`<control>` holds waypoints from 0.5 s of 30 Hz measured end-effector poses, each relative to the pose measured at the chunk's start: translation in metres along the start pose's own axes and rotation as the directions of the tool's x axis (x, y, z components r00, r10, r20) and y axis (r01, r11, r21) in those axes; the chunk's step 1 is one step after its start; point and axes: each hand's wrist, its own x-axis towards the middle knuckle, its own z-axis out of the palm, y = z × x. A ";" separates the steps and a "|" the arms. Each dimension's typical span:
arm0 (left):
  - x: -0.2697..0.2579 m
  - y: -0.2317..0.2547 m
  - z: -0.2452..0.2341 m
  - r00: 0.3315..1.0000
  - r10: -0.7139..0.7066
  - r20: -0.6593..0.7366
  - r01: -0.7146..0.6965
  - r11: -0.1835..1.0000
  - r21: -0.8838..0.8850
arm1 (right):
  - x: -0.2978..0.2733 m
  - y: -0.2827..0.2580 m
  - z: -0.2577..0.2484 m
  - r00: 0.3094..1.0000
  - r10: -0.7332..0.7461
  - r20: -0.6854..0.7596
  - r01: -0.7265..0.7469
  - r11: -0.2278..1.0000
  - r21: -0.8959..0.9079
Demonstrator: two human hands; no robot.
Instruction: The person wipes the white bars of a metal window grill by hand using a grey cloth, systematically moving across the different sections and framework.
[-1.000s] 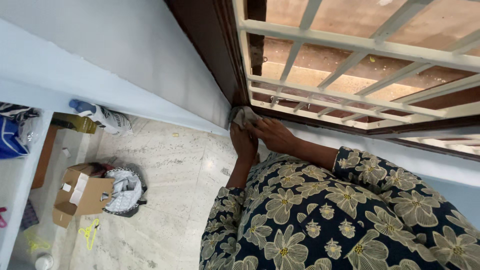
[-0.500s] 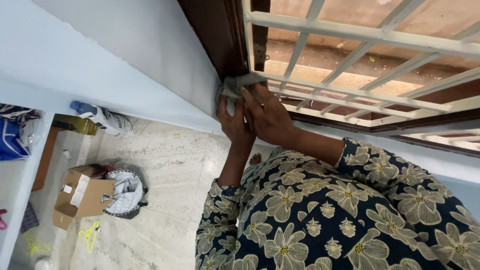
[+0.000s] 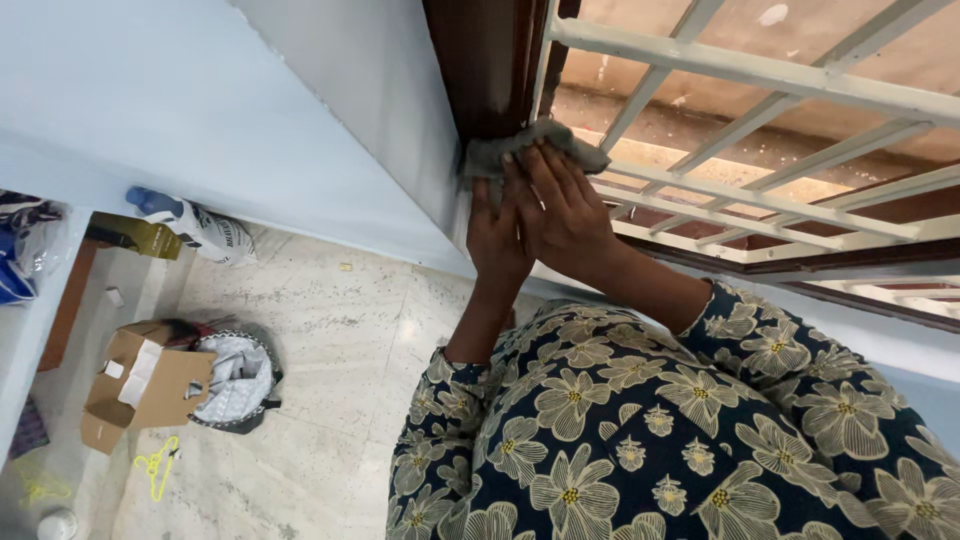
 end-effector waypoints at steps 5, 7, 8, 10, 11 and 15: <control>-0.049 -0.039 0.031 0.994 -0.065 0.083 0.065 0.998 0.007 | -0.041 -0.005 0.041 0.978 -0.081 0.194 0.089 0.995 -0.034; -0.070 -0.055 0.040 0.985 -0.095 0.144 0.094 0.995 0.013 | -0.057 -0.006 0.061 0.966 -0.110 0.233 0.130 0.989 -0.073; -0.080 -0.064 0.044 0.983 -0.081 0.162 0.078 0.997 0.025 | -0.065 -0.006 0.070 0.960 -0.124 0.252 0.152 0.984 -0.091; -0.100 -0.083 0.051 0.982 -0.051 0.182 0.044 0.998 0.043 | -0.081 -0.005 0.083 0.951 -0.142 0.275 0.181 0.976 -0.123; -0.110 -0.092 0.055 0.982 -0.034 0.184 0.026 0.998 0.050 | -0.088 -0.005 0.090 0.946 -0.152 0.286 0.197 0.971 -0.138; -0.147 -0.117 0.065 0.957 -0.071 0.282 0.046 0.994 0.096 | -0.112 -0.005 0.118 0.929 -0.147 0.339 0.176 0.983 -0.055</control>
